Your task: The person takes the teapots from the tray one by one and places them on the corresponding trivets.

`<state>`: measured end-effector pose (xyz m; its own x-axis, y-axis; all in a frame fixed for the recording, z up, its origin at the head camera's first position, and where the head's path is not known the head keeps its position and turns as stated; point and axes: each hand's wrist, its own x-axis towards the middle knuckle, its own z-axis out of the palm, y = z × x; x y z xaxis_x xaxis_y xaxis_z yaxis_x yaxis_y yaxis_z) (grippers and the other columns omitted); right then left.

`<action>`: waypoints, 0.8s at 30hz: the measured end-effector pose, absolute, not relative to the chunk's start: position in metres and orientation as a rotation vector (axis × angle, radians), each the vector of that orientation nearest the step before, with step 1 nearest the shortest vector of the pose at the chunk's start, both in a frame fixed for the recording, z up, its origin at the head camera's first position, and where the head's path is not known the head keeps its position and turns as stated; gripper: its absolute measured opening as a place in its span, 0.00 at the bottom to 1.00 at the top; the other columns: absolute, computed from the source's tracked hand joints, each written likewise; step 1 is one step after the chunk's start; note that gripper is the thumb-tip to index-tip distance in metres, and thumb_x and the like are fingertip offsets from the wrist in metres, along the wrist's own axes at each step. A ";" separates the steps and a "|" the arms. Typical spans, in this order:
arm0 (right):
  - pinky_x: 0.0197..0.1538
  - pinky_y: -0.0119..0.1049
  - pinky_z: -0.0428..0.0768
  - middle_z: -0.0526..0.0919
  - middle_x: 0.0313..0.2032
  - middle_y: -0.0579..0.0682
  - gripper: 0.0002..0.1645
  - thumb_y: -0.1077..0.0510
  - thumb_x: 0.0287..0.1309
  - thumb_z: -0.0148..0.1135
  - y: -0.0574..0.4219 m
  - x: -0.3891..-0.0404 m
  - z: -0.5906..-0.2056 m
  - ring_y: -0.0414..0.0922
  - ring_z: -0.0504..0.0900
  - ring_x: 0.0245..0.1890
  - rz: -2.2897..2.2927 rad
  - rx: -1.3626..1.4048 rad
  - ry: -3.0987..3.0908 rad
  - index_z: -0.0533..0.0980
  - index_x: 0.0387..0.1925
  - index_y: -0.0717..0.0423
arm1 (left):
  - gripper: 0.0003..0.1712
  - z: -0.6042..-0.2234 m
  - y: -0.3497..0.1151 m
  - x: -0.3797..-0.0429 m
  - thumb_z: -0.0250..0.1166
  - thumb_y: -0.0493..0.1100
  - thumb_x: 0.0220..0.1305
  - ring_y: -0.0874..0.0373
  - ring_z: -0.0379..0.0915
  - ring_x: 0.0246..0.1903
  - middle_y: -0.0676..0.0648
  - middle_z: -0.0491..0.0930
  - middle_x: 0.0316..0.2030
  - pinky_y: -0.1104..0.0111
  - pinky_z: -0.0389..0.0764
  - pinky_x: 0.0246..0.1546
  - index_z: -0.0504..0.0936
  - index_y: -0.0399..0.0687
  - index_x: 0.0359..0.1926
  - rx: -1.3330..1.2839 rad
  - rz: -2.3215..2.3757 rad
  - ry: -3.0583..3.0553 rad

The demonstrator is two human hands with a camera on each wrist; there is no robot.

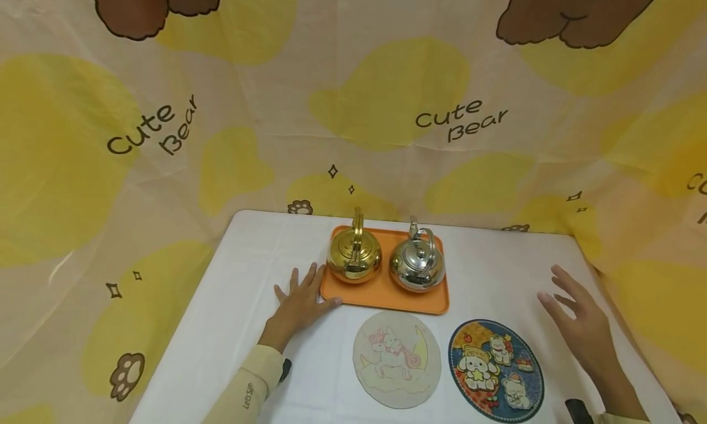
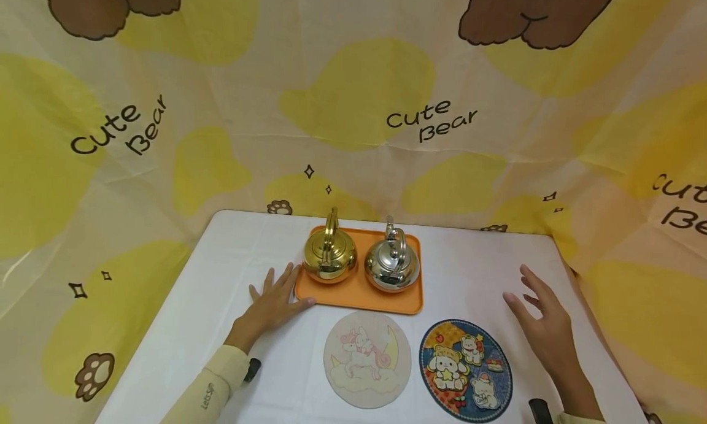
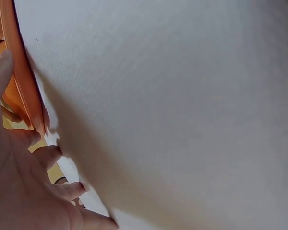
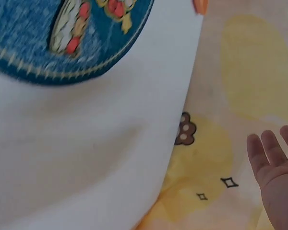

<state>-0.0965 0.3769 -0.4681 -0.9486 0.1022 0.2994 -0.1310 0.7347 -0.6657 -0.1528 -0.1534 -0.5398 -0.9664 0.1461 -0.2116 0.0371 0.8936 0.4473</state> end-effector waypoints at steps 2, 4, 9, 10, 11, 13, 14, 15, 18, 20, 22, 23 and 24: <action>0.52 0.06 0.66 0.68 0.77 0.36 0.42 0.56 0.72 0.68 0.371 -0.097 -0.466 0.11 0.66 0.60 1.098 0.040 -2.585 0.63 0.81 0.36 | 0.58 -0.540 -0.153 -0.153 0.59 0.77 0.69 0.26 0.30 0.82 0.43 0.45 0.85 0.18 0.31 0.67 0.48 0.54 0.87 0.139 0.666 2.819; 0.52 0.08 0.69 0.71 0.76 0.38 0.41 0.58 0.72 0.67 0.365 -0.098 -0.463 0.14 0.69 0.61 1.151 0.054 -2.550 0.65 0.81 0.39 | 0.58 -0.540 -0.153 -0.152 0.59 0.76 0.69 0.26 0.29 0.82 0.43 0.45 0.85 0.18 0.30 0.67 0.48 0.54 0.87 0.134 0.679 2.813; 0.53 0.11 0.73 0.74 0.74 0.42 0.38 0.63 0.73 0.65 0.345 -0.097 -0.454 0.18 0.74 0.62 1.252 0.102 -2.484 0.67 0.79 0.44 | 0.58 -0.543 -0.154 -0.151 0.59 0.76 0.69 0.26 0.28 0.82 0.43 0.44 0.86 0.18 0.28 0.67 0.47 0.55 0.87 0.117 0.684 2.802; 0.53 0.11 0.73 0.75 0.74 0.42 0.38 0.64 0.73 0.65 0.341 -0.096 -0.452 0.19 0.75 0.62 1.267 0.118 -2.469 0.68 0.79 0.45 | 0.58 -0.543 -0.154 -0.151 0.59 0.76 0.69 0.27 0.28 0.82 0.43 0.44 0.86 0.18 0.28 0.67 0.47 0.55 0.87 0.119 0.677 2.804; 0.54 0.12 0.74 0.75 0.74 0.42 0.37 0.65 0.73 0.64 0.337 -0.096 -0.450 0.20 0.75 0.62 1.278 0.136 -2.455 0.68 0.79 0.47 | 0.58 -0.543 -0.154 -0.151 0.58 0.77 0.69 0.27 0.28 0.82 0.43 0.44 0.86 0.18 0.29 0.67 0.47 0.55 0.87 0.122 0.672 2.808; 0.55 0.13 0.75 0.76 0.73 0.43 0.37 0.68 0.72 0.64 0.330 -0.096 -0.446 0.23 0.77 0.63 1.305 0.178 -2.426 0.69 0.78 0.49 | 0.58 -0.543 -0.153 -0.152 0.58 0.77 0.69 0.27 0.28 0.82 0.43 0.44 0.86 0.18 0.29 0.68 0.47 0.55 0.87 0.128 0.661 2.814; 0.56 0.14 0.75 0.76 0.73 0.44 0.37 0.69 0.71 0.63 0.327 -0.096 -0.444 0.25 0.77 0.64 1.321 0.201 -2.413 0.69 0.78 0.50 | 0.58 -0.543 -0.153 -0.153 0.58 0.77 0.70 0.27 0.28 0.82 0.44 0.44 0.86 0.18 0.29 0.68 0.47 0.55 0.87 0.129 0.665 2.815; 0.57 0.14 0.75 0.76 0.73 0.44 0.38 0.70 0.71 0.63 0.324 -0.096 -0.443 0.26 0.77 0.65 1.327 0.224 -2.405 0.69 0.78 0.51 | 0.58 -0.542 -0.153 -0.153 0.58 0.76 0.70 0.27 0.28 0.82 0.44 0.44 0.86 0.19 0.29 0.68 0.47 0.56 0.87 0.133 0.662 2.816; 0.58 0.16 0.76 0.77 0.72 0.45 0.38 0.73 0.70 0.62 0.315 -0.097 -0.441 0.28 0.78 0.65 1.342 0.283 -2.392 0.68 0.78 0.53 | 0.58 -0.541 -0.153 -0.153 0.59 0.76 0.70 0.26 0.28 0.82 0.43 0.44 0.86 0.18 0.29 0.68 0.47 0.55 0.87 0.134 0.672 2.816; 0.58 0.16 0.76 0.77 0.72 0.46 0.39 0.74 0.69 0.61 0.311 -0.098 -0.441 0.28 0.78 0.66 1.362 0.319 -2.384 0.68 0.78 0.56 | 0.58 -0.540 -0.152 -0.153 0.59 0.76 0.70 0.26 0.28 0.82 0.43 0.44 0.86 0.18 0.29 0.68 0.47 0.56 0.87 0.135 0.675 2.814; 0.58 0.17 0.76 0.77 0.72 0.47 0.38 0.75 0.69 0.60 0.306 -0.098 -0.442 0.29 0.78 0.65 1.380 0.347 -2.378 0.67 0.78 0.58 | 0.57 -0.539 -0.152 -0.152 0.59 0.76 0.70 0.26 0.29 0.82 0.43 0.44 0.86 0.18 0.30 0.68 0.48 0.55 0.87 0.133 0.676 2.815; 0.59 0.17 0.77 0.77 0.72 0.48 0.38 0.76 0.69 0.60 0.304 -0.099 -0.443 0.29 0.78 0.66 1.395 0.360 -2.376 0.67 0.78 0.58 | 0.58 -0.539 -0.152 -0.152 0.59 0.76 0.70 0.26 0.29 0.82 0.43 0.45 0.86 0.18 0.30 0.67 0.48 0.55 0.87 0.130 0.677 2.816; 0.59 0.18 0.77 0.77 0.72 0.49 0.39 0.76 0.69 0.59 0.302 -0.099 -0.444 0.30 0.78 0.66 1.407 0.372 -2.375 0.67 0.78 0.59 | 0.58 -0.539 -0.152 -0.151 0.59 0.76 0.70 0.27 0.29 0.82 0.43 0.44 0.86 0.19 0.29 0.68 0.48 0.55 0.87 0.123 0.673 2.813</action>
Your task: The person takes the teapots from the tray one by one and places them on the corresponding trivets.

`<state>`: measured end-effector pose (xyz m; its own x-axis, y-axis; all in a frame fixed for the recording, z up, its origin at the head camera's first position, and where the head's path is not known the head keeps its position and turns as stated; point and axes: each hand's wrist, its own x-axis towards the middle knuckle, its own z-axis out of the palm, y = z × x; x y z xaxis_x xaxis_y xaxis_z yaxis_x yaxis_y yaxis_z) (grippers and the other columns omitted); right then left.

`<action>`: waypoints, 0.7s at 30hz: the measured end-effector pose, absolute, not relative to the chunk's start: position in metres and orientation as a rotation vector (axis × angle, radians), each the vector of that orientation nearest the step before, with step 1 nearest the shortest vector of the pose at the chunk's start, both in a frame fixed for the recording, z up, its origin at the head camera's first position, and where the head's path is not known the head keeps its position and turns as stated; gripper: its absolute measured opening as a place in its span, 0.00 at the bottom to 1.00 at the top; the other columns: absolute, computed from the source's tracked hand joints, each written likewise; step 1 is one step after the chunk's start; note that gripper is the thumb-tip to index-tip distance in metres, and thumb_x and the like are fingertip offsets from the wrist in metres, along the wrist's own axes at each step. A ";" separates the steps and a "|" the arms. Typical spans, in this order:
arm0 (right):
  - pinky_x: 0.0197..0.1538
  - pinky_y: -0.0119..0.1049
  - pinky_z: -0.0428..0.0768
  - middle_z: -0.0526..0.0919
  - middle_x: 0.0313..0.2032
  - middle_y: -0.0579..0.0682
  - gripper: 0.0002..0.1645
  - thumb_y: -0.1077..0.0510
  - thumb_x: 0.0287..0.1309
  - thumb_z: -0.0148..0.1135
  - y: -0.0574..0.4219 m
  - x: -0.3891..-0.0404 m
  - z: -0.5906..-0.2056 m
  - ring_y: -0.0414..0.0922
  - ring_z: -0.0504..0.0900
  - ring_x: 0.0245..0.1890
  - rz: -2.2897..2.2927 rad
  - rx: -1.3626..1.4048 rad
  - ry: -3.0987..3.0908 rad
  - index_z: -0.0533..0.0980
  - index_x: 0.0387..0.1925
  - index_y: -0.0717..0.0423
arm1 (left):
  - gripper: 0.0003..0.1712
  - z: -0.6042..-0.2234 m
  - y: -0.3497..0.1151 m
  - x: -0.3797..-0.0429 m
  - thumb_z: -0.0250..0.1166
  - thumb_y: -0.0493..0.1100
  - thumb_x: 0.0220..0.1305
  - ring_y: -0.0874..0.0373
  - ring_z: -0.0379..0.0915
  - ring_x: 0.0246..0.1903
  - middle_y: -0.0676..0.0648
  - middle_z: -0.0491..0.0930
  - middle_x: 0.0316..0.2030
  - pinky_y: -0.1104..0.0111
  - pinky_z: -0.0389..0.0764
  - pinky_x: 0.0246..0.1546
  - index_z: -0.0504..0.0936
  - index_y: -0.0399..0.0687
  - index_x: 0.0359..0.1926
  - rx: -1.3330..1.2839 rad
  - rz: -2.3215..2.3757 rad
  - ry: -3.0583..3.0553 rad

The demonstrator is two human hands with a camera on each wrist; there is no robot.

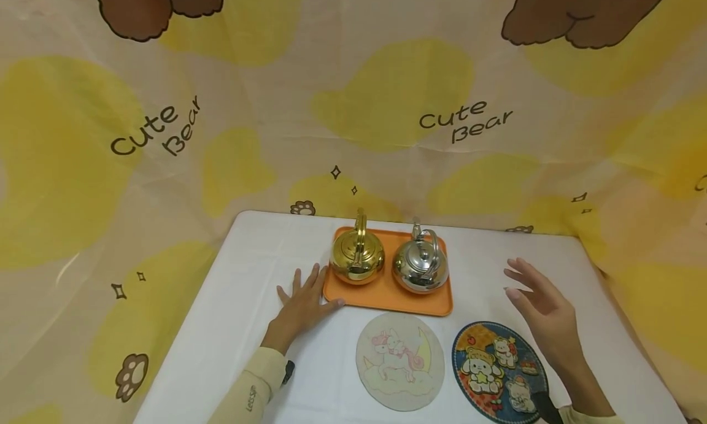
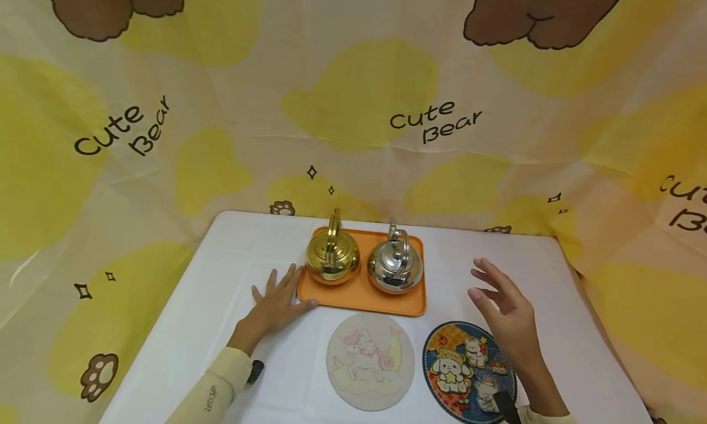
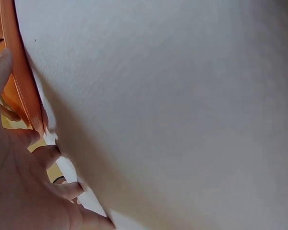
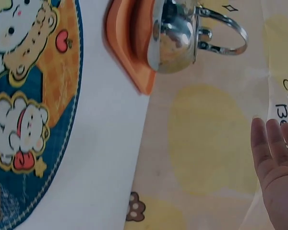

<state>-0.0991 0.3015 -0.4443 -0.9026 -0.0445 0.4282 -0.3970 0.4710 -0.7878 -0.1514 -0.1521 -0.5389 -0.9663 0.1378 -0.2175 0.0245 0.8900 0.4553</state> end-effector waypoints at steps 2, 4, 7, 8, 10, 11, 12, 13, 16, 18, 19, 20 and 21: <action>0.60 0.18 0.77 0.76 0.72 0.50 0.38 0.76 0.69 0.59 0.297 -0.099 -0.446 0.30 0.78 0.66 1.420 0.390 -2.373 0.67 0.78 0.60 | 0.58 -0.539 -0.152 -0.152 0.59 0.76 0.70 0.26 0.30 0.82 0.43 0.45 0.86 0.18 0.30 0.68 0.48 0.55 0.87 0.120 0.672 2.817; 0.60 0.18 0.77 0.76 0.72 0.51 0.38 0.76 0.69 0.59 0.293 -0.100 -0.448 0.30 0.78 0.66 1.430 0.398 -2.368 0.67 0.78 0.59 | 0.58 -0.540 -0.152 -0.152 0.59 0.76 0.70 0.26 0.30 0.82 0.42 0.46 0.85 0.18 0.30 0.68 0.49 0.54 0.87 0.119 0.676 2.818; 0.59 0.19 0.77 0.77 0.72 0.51 0.38 0.76 0.68 0.60 0.286 -0.101 -0.449 0.31 0.79 0.66 1.458 0.420 -2.343 0.68 0.77 0.59 | 0.58 -0.540 -0.152 -0.151 0.59 0.76 0.69 0.26 0.29 0.82 0.43 0.45 0.86 0.19 0.29 0.68 0.48 0.54 0.87 0.115 0.673 2.812; 0.59 0.19 0.78 0.77 0.71 0.51 0.38 0.77 0.68 0.59 0.283 -0.101 -0.449 0.32 0.79 0.66 1.473 0.432 -2.330 0.68 0.77 0.60 | 0.58 -0.539 -0.152 -0.151 0.59 0.76 0.69 0.27 0.28 0.82 0.43 0.44 0.86 0.19 0.29 0.68 0.47 0.55 0.87 0.112 0.667 2.808; 0.59 0.20 0.78 0.78 0.71 0.52 0.38 0.78 0.67 0.59 0.278 -0.102 -0.448 0.33 0.80 0.66 1.506 0.466 -2.300 0.68 0.77 0.62 | 0.58 -0.539 -0.153 -0.151 0.60 0.75 0.69 0.26 0.29 0.82 0.42 0.45 0.86 0.19 0.29 0.68 0.48 0.54 0.87 0.113 0.681 2.814; 0.60 0.20 0.78 0.77 0.71 0.52 0.38 0.78 0.67 0.58 0.275 -0.102 -0.448 0.34 0.80 0.66 1.524 0.488 -2.283 0.68 0.76 0.63 | 0.58 -0.539 -0.153 -0.152 0.59 0.76 0.69 0.27 0.29 0.82 0.43 0.44 0.86 0.19 0.29 0.68 0.48 0.55 0.87 0.110 0.677 2.812; 0.60 0.21 0.78 0.77 0.71 0.53 0.38 0.79 0.67 0.58 0.273 -0.102 -0.448 0.34 0.80 0.66 1.535 0.502 -2.273 0.68 0.76 0.63 | 0.58 -0.540 -0.153 -0.152 0.59 0.76 0.69 0.27 0.29 0.82 0.43 0.44 0.86 0.19 0.29 0.68 0.48 0.55 0.87 0.110 0.677 2.814; 0.60 0.21 0.79 0.78 0.71 0.53 0.38 0.79 0.67 0.58 0.270 -0.103 -0.448 0.34 0.80 0.66 1.543 0.515 -2.263 0.67 0.76 0.64 | 0.58 -0.540 -0.153 -0.152 0.59 0.76 0.69 0.27 0.29 0.82 0.43 0.45 0.86 0.19 0.29 0.68 0.48 0.55 0.87 0.111 0.680 2.815; 0.60 0.22 0.79 0.77 0.71 0.54 0.37 0.78 0.67 0.57 0.264 -0.104 -0.448 0.35 0.80 0.66 1.562 0.520 -2.259 0.67 0.76 0.64 | 0.58 -0.541 -0.153 -0.153 0.59 0.77 0.69 0.27 0.27 0.82 0.44 0.44 0.86 0.19 0.28 0.68 0.47 0.56 0.87 0.110 0.683 2.810; 0.60 0.22 0.78 0.77 0.72 0.53 0.37 0.77 0.68 0.58 0.260 -0.105 -0.449 0.35 0.80 0.66 1.553 0.501 -2.278 0.68 0.77 0.61 | 0.59 -0.542 -0.153 -0.153 0.58 0.77 0.69 0.28 0.27 0.82 0.44 0.43 0.86 0.20 0.27 0.68 0.47 0.56 0.87 0.113 0.684 2.807; 0.60 0.22 0.78 0.77 0.72 0.53 0.37 0.77 0.68 0.59 0.258 -0.105 -0.450 0.35 0.80 0.66 1.553 0.494 -2.285 0.68 0.77 0.61 | 0.59 -0.542 -0.153 -0.153 0.59 0.77 0.69 0.28 0.27 0.82 0.44 0.44 0.86 0.20 0.27 0.68 0.47 0.56 0.87 0.115 0.688 2.807; 0.61 0.22 0.78 0.77 0.72 0.53 0.37 0.76 0.69 0.58 0.257 -0.106 -0.450 0.35 0.80 0.66 1.557 0.488 -2.291 0.68 0.77 0.59 | 0.59 -0.542 -0.153 -0.153 0.59 0.77 0.69 0.28 0.27 0.82 0.44 0.44 0.86 0.19 0.27 0.68 0.47 0.56 0.87 0.116 0.691 2.807; 0.61 0.22 0.78 0.77 0.72 0.54 0.37 0.76 0.69 0.59 0.256 -0.107 -0.451 0.35 0.80 0.66 1.556 0.484 -2.297 0.68 0.77 0.59 | 0.59 -0.543 -0.153 -0.153 0.59 0.77 0.69 0.28 0.27 0.82 0.44 0.44 0.86 0.19 0.27 0.68 0.47 0.56 0.87 0.115 0.693 2.806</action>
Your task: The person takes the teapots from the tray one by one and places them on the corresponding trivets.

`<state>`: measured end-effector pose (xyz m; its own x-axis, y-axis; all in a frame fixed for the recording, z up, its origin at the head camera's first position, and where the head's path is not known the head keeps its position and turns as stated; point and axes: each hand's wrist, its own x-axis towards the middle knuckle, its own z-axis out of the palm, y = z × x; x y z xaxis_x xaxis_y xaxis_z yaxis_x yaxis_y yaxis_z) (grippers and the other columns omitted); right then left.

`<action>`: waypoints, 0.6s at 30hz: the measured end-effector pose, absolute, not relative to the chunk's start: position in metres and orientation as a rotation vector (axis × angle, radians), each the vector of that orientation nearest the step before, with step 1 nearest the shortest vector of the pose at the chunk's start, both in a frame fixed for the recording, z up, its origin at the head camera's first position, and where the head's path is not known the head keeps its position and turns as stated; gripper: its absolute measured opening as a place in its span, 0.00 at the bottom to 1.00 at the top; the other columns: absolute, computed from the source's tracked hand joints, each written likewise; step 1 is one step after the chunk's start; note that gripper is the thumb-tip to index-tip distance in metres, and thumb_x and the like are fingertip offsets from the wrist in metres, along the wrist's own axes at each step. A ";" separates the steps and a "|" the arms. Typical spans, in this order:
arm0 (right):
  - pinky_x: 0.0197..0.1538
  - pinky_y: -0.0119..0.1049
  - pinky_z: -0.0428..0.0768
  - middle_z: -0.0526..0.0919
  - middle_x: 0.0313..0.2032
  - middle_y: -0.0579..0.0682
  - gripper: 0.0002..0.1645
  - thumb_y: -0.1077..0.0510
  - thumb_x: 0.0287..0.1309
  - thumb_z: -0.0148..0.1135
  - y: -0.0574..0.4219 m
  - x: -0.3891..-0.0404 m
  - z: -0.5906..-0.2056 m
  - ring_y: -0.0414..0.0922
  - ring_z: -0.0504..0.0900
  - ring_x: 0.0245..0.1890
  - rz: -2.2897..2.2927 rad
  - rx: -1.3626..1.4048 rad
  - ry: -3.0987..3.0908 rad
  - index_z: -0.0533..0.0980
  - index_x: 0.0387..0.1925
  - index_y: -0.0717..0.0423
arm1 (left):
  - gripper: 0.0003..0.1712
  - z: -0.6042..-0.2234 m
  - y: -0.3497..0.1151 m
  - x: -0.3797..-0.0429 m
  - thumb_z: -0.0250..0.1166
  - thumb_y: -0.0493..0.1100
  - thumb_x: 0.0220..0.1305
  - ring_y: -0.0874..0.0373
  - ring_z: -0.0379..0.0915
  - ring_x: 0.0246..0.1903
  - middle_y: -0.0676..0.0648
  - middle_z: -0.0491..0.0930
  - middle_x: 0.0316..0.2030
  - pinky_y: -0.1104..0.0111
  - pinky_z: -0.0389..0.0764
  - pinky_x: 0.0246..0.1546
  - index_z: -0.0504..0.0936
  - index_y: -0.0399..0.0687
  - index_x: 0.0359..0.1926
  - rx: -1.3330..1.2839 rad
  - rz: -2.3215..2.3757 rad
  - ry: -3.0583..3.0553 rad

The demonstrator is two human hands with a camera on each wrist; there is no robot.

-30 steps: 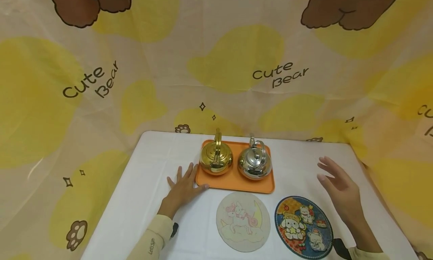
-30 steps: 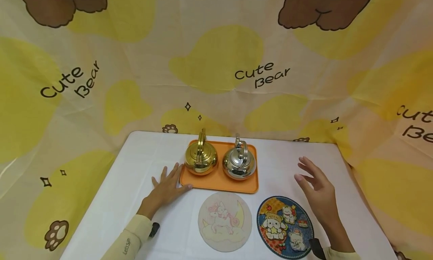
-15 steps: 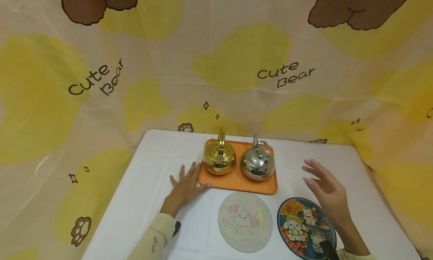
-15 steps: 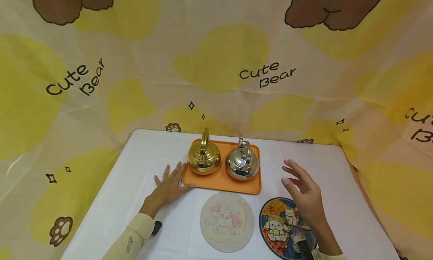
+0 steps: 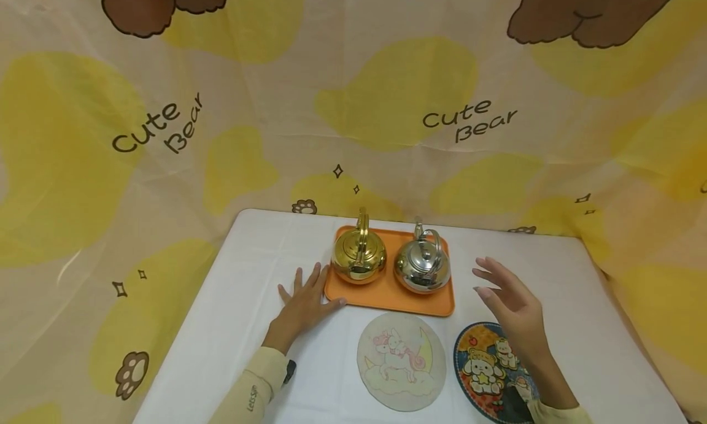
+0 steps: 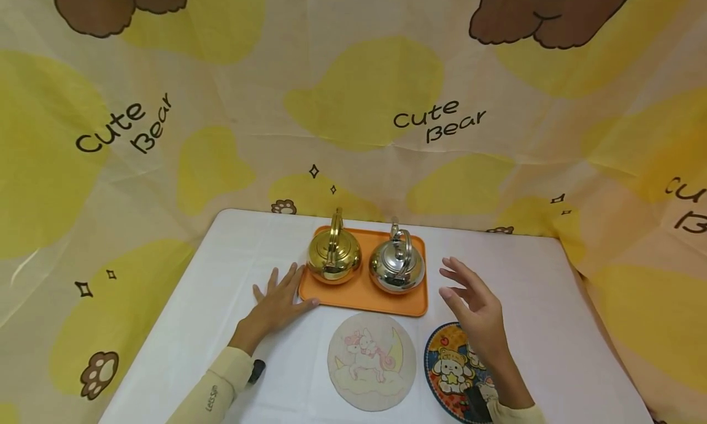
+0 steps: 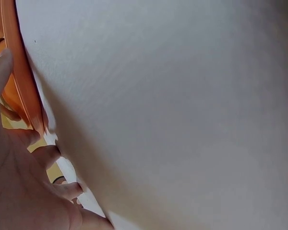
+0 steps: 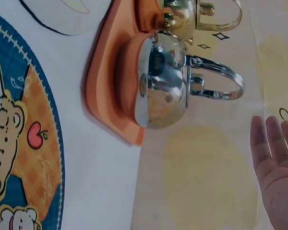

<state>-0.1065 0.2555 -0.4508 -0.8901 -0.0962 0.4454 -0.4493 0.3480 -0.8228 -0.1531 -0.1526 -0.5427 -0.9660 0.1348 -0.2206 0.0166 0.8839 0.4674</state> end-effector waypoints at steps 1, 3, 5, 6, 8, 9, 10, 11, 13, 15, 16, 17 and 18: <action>0.61 0.22 0.78 0.77 0.72 0.54 0.37 0.75 0.70 0.59 0.254 -0.107 -0.451 0.35 0.80 0.66 1.548 0.484 -2.306 0.68 0.77 0.58 | 0.59 -0.543 -0.153 -0.153 0.59 0.77 0.69 0.28 0.27 0.82 0.44 0.44 0.86 0.19 0.27 0.68 0.47 0.56 0.87 0.115 0.694 2.807; 0.61 0.22 0.78 0.76 0.72 0.56 0.37 0.74 0.70 0.59 0.252 -0.108 -0.453 0.35 0.80 0.66 1.546 0.482 -2.315 0.67 0.78 0.56 | 0.59 -0.543 -0.153 -0.153 0.60 0.76 0.69 0.28 0.27 0.82 0.44 0.44 0.86 0.19 0.27 0.68 0.48 0.55 0.87 0.115 0.698 2.810; 0.61 0.23 0.78 0.76 0.72 0.58 0.38 0.74 0.71 0.59 0.250 -0.109 -0.453 0.36 0.80 0.66 1.560 0.481 -2.319 0.67 0.78 0.55 | 0.59 -0.542 -0.152 -0.153 0.60 0.76 0.69 0.27 0.28 0.82 0.44 0.44 0.86 0.19 0.28 0.68 0.48 0.55 0.87 0.117 0.699 2.813; 0.62 0.23 0.78 0.76 0.72 0.58 0.38 0.74 0.71 0.59 0.249 -0.109 -0.454 0.36 0.80 0.66 1.567 0.480 -2.321 0.67 0.78 0.54 | 0.58 -0.542 -0.152 -0.153 0.60 0.76 0.69 0.27 0.28 0.82 0.43 0.45 0.86 0.19 0.28 0.68 0.48 0.55 0.87 0.118 0.699 2.815; 0.61 0.24 0.79 0.76 0.72 0.58 0.38 0.74 0.71 0.59 0.248 -0.109 -0.454 0.37 0.80 0.67 1.585 0.484 -2.319 0.67 0.78 0.54 | 0.58 -0.542 -0.152 -0.153 0.59 0.76 0.69 0.27 0.29 0.82 0.43 0.45 0.85 0.19 0.28 0.68 0.49 0.54 0.87 0.118 0.695 2.819; 0.62 0.24 0.79 0.76 0.72 0.58 0.38 0.74 0.71 0.59 0.247 -0.109 -0.454 0.37 0.80 0.66 1.592 0.485 -2.317 0.67 0.78 0.53 | 0.58 -0.542 -0.152 -0.153 0.59 0.76 0.69 0.27 0.29 0.82 0.43 0.45 0.85 0.19 0.29 0.68 0.49 0.54 0.87 0.117 0.690 2.819; 0.61 0.24 0.79 0.76 0.72 0.58 0.38 0.74 0.71 0.59 0.246 -0.109 -0.453 0.37 0.80 0.66 1.597 0.483 -2.315 0.67 0.78 0.54 | 0.58 -0.543 -0.152 -0.153 0.59 0.76 0.69 0.26 0.30 0.82 0.43 0.46 0.85 0.18 0.29 0.68 0.49 0.54 0.86 0.117 0.691 2.822; 0.61 0.24 0.79 0.76 0.72 0.57 0.38 0.74 0.71 0.59 0.244 -0.109 -0.453 0.37 0.80 0.66 1.597 0.485 -2.315 0.67 0.78 0.53 | 0.58 -0.543 -0.152 -0.153 0.60 0.76 0.69 0.26 0.30 0.82 0.43 0.46 0.85 0.18 0.29 0.68 0.49 0.54 0.86 0.116 0.691 2.821; 0.61 0.24 0.79 0.76 0.72 0.57 0.37 0.73 0.71 0.59 0.242 -0.109 -0.452 0.37 0.80 0.66 1.594 0.484 -2.312 0.68 0.78 0.54 | 0.58 -0.542 -0.152 -0.152 0.60 0.76 0.69 0.26 0.30 0.82 0.43 0.46 0.85 0.18 0.29 0.68 0.50 0.54 0.86 0.113 0.690 2.818; 0.61 0.23 0.79 0.76 0.72 0.57 0.37 0.73 0.71 0.59 0.239 -0.109 -0.452 0.37 0.81 0.66 1.592 0.477 -2.314 0.68 0.78 0.53 | 0.58 -0.542 -0.152 -0.152 0.60 0.76 0.69 0.26 0.30 0.82 0.43 0.46 0.85 0.18 0.29 0.68 0.50 0.54 0.86 0.114 0.693 2.817; 0.61 0.23 0.79 0.76 0.72 0.57 0.37 0.73 0.71 0.59 0.238 -0.109 -0.452 0.37 0.80 0.66 1.596 0.474 -2.317 0.68 0.78 0.53 | 0.58 -0.542 -0.152 -0.152 0.60 0.76 0.69 0.26 0.30 0.82 0.43 0.46 0.85 0.18 0.29 0.68 0.50 0.54 0.86 0.115 0.698 2.818; 0.61 0.23 0.78 0.76 0.72 0.57 0.37 0.72 0.72 0.60 0.237 -0.109 -0.452 0.37 0.80 0.66 1.600 0.475 -2.320 0.68 0.78 0.52 | 0.58 -0.542 -0.152 -0.152 0.60 0.76 0.68 0.26 0.29 0.82 0.43 0.46 0.85 0.18 0.29 0.68 0.50 0.54 0.86 0.116 0.700 2.815; 0.62 0.23 0.78 0.76 0.72 0.57 0.37 0.72 0.72 0.60 0.236 -0.110 -0.452 0.37 0.80 0.66 1.608 0.475 -2.321 0.68 0.78 0.52 | 0.58 -0.542 -0.152 -0.152 0.60 0.76 0.69 0.26 0.29 0.82 0.43 0.46 0.85 0.18 0.29 0.68 0.50 0.54 0.86 0.116 0.700 2.815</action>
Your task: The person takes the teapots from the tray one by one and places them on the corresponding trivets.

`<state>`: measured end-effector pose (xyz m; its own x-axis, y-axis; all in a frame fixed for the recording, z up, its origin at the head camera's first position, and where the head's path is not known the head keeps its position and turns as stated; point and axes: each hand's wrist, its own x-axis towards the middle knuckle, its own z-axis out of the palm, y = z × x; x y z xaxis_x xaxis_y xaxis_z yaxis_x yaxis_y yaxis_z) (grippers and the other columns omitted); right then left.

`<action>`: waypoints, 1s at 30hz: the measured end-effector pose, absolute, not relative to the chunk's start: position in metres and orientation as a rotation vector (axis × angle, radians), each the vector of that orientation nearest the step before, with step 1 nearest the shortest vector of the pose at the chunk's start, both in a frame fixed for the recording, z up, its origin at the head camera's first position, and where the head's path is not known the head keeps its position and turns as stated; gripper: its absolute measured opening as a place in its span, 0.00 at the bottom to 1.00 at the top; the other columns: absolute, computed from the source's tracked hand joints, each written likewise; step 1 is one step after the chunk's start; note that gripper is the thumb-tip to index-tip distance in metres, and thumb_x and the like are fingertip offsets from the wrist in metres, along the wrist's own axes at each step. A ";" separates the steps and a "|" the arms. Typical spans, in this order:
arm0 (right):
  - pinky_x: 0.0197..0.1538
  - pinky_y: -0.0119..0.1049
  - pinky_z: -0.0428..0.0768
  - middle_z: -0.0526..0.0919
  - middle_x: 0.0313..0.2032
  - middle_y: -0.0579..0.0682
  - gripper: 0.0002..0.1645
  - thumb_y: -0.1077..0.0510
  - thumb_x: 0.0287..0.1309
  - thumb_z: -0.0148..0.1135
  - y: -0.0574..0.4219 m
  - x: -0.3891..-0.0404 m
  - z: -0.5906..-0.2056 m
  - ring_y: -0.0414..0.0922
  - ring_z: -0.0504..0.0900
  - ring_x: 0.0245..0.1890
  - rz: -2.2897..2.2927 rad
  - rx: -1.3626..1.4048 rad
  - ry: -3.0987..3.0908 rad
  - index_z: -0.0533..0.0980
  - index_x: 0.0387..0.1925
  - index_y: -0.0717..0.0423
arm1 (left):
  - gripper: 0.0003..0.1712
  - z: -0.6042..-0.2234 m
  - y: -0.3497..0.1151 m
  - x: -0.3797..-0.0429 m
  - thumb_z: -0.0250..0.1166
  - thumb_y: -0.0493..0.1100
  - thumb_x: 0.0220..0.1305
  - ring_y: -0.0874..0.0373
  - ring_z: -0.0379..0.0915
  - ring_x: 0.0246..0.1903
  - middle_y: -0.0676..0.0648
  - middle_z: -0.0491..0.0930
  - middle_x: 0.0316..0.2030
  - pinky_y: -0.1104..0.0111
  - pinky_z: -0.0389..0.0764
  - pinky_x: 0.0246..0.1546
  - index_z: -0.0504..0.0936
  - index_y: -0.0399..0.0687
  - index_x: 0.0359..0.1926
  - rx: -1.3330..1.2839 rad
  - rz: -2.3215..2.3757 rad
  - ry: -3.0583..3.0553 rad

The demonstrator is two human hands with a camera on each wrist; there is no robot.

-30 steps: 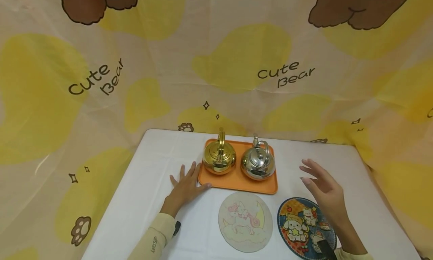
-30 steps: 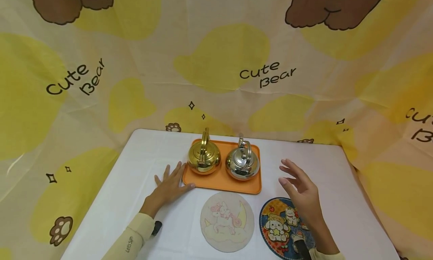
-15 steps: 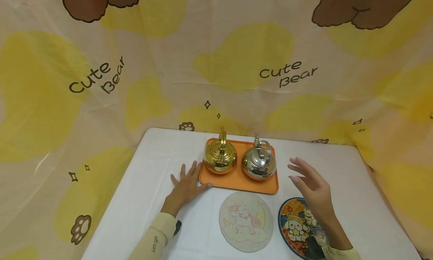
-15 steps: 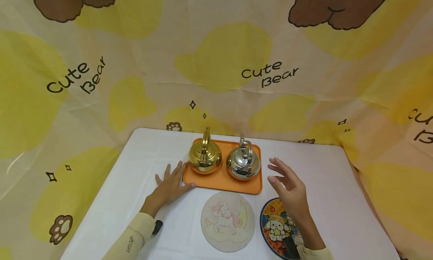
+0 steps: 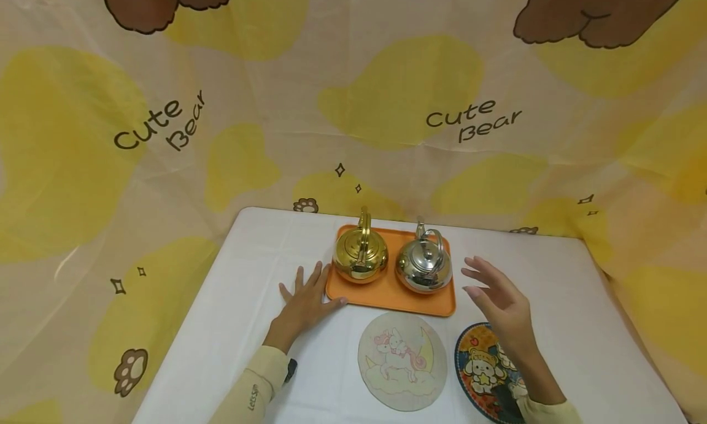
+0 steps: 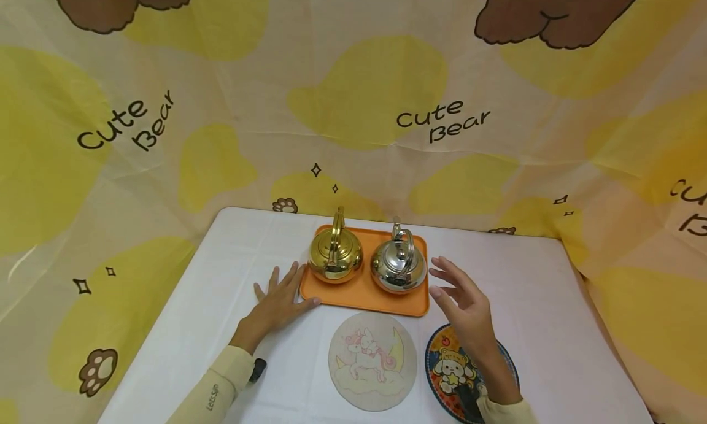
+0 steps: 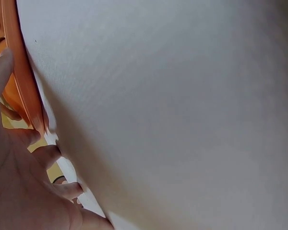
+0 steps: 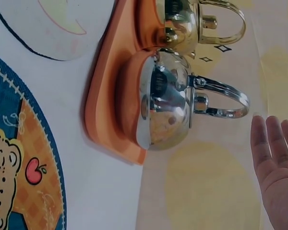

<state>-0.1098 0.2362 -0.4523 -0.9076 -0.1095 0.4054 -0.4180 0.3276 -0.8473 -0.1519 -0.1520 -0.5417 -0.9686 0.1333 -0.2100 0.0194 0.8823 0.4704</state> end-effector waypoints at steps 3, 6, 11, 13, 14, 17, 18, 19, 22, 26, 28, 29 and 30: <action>0.63 0.24 0.78 0.76 0.72 0.57 0.37 0.72 0.72 0.59 0.234 -0.112 -0.454 0.38 0.80 0.67 1.622 0.498 -2.324 0.67 0.78 0.53 | 0.58 -0.542 -0.153 -0.151 0.60 0.76 0.69 0.26 0.30 0.82 0.43 0.46 0.85 0.18 0.29 0.68 0.50 0.53 0.86 0.116 0.695 2.819; 0.62 0.25 0.79 0.75 0.72 0.59 0.37 0.74 0.72 0.58 0.232 -0.113 -0.457 0.39 0.80 0.67 1.659 0.528 -2.309 0.67 0.78 0.55 | 0.58 -0.541 -0.153 -0.151 0.60 0.76 0.69 0.27 0.29 0.82 0.43 0.46 0.85 0.19 0.30 0.68 0.49 0.53 0.86 0.111 0.683 2.816; 0.62 0.26 0.80 0.76 0.72 0.56 0.37 0.75 0.72 0.56 0.227 -0.114 -0.462 0.39 0.80 0.67 1.735 0.559 -2.279 0.66 0.78 0.58 | 0.58 -0.541 -0.153 -0.151 0.60 0.76 0.69 0.26 0.30 0.82 0.42 0.46 0.85 0.19 0.30 0.68 0.50 0.53 0.86 0.103 0.679 2.816; 0.62 0.26 0.80 0.76 0.72 0.54 0.36 0.75 0.72 0.56 0.224 -0.114 -0.464 0.40 0.80 0.67 1.762 0.559 -2.271 0.66 0.78 0.58 | 0.58 -0.541 -0.153 -0.152 0.60 0.76 0.69 0.26 0.30 0.82 0.42 0.46 0.85 0.19 0.30 0.68 0.50 0.53 0.86 0.102 0.682 2.815; 0.62 0.27 0.80 0.76 0.72 0.54 0.36 0.75 0.72 0.56 0.223 -0.114 -0.464 0.40 0.80 0.67 1.779 0.557 -2.266 0.66 0.78 0.58 | 0.58 -0.540 -0.153 -0.152 0.59 0.76 0.69 0.27 0.29 0.82 0.43 0.45 0.85 0.19 0.30 0.68 0.49 0.54 0.86 0.101 0.680 2.810; 0.62 0.26 0.80 0.76 0.72 0.53 0.35 0.74 0.73 0.57 0.220 -0.114 -0.465 0.41 0.79 0.68 1.816 0.538 -2.260 0.66 0.78 0.59 | 0.58 -0.541 -0.152 -0.152 0.59 0.76 0.69 0.27 0.29 0.82 0.43 0.45 0.85 0.19 0.30 0.68 0.49 0.54 0.86 0.103 0.675 2.810; 0.62 0.27 0.80 0.77 0.71 0.53 0.35 0.74 0.73 0.57 0.218 -0.114 -0.466 0.41 0.79 0.68 1.826 0.528 -2.260 0.67 0.78 0.60 | 0.58 -0.541 -0.152 -0.152 0.59 0.76 0.69 0.27 0.29 0.82 0.43 0.45 0.85 0.19 0.30 0.68 0.50 0.54 0.86 0.104 0.673 2.811; 0.62 0.26 0.80 0.77 0.71 0.54 0.35 0.73 0.73 0.57 0.217 -0.114 -0.466 0.41 0.79 0.68 1.829 0.525 -2.263 0.67 0.78 0.60 | 0.58 -0.541 -0.152 -0.153 0.59 0.76 0.69 0.27 0.29 0.82 0.43 0.45 0.86 0.19 0.30 0.68 0.49 0.54 0.86 0.104 0.669 2.810; 0.62 0.26 0.80 0.77 0.71 0.57 0.34 0.73 0.73 0.58 0.214 -0.114 -0.468 0.41 0.79 0.67 1.824 0.524 -2.272 0.67 0.77 0.61 | 0.57 -0.542 -0.151 -0.153 0.60 0.75 0.69 0.27 0.29 0.82 0.43 0.45 0.85 0.19 0.30 0.68 0.50 0.54 0.86 0.110 0.681 2.810; 0.64 0.27 0.79 0.76 0.70 0.63 0.34 0.74 0.72 0.57 0.209 -0.117 -0.472 0.44 0.79 0.68 1.854 0.567 -2.242 0.67 0.77 0.64 | 0.57 -0.542 -0.151 -0.153 0.60 0.75 0.69 0.27 0.28 0.82 0.43 0.45 0.86 0.19 0.29 0.68 0.50 0.54 0.86 0.117 0.692 2.811; 0.65 0.28 0.78 0.75 0.70 0.65 0.34 0.75 0.72 0.57 0.207 -0.119 -0.475 0.46 0.79 0.68 1.880 0.593 -2.220 0.67 0.76 0.65 | 0.57 -0.542 -0.152 -0.153 0.60 0.76 0.69 0.27 0.28 0.82 0.43 0.45 0.86 0.19 0.29 0.68 0.50 0.55 0.86 0.117 0.688 2.816; 0.66 0.28 0.77 0.74 0.71 0.65 0.33 0.75 0.72 0.56 0.206 -0.119 -0.476 0.46 0.79 0.68 1.885 0.602 -2.217 0.66 0.76 0.65 | 0.58 -0.542 -0.152 -0.153 0.60 0.76 0.69 0.27 0.28 0.82 0.44 0.45 0.86 0.19 0.30 0.68 0.50 0.55 0.86 0.117 0.688 2.819; 0.66 0.28 0.77 0.74 0.71 0.65 0.33 0.75 0.73 0.56 0.205 -0.120 -0.477 0.46 0.79 0.68 1.890 0.603 -2.215 0.66 0.76 0.65 | 0.58 -0.542 -0.152 -0.153 0.60 0.76 0.69 0.27 0.29 0.82 0.44 0.45 0.86 0.18 0.30 0.68 0.50 0.55 0.86 0.116 0.690 2.821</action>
<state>-0.1199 0.2046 -0.4773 -0.9043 -0.1938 0.3803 -0.4061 0.1162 -0.9064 -0.1528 -0.1515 -0.5420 -0.9694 0.1314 -0.2075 0.0208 0.8857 0.4638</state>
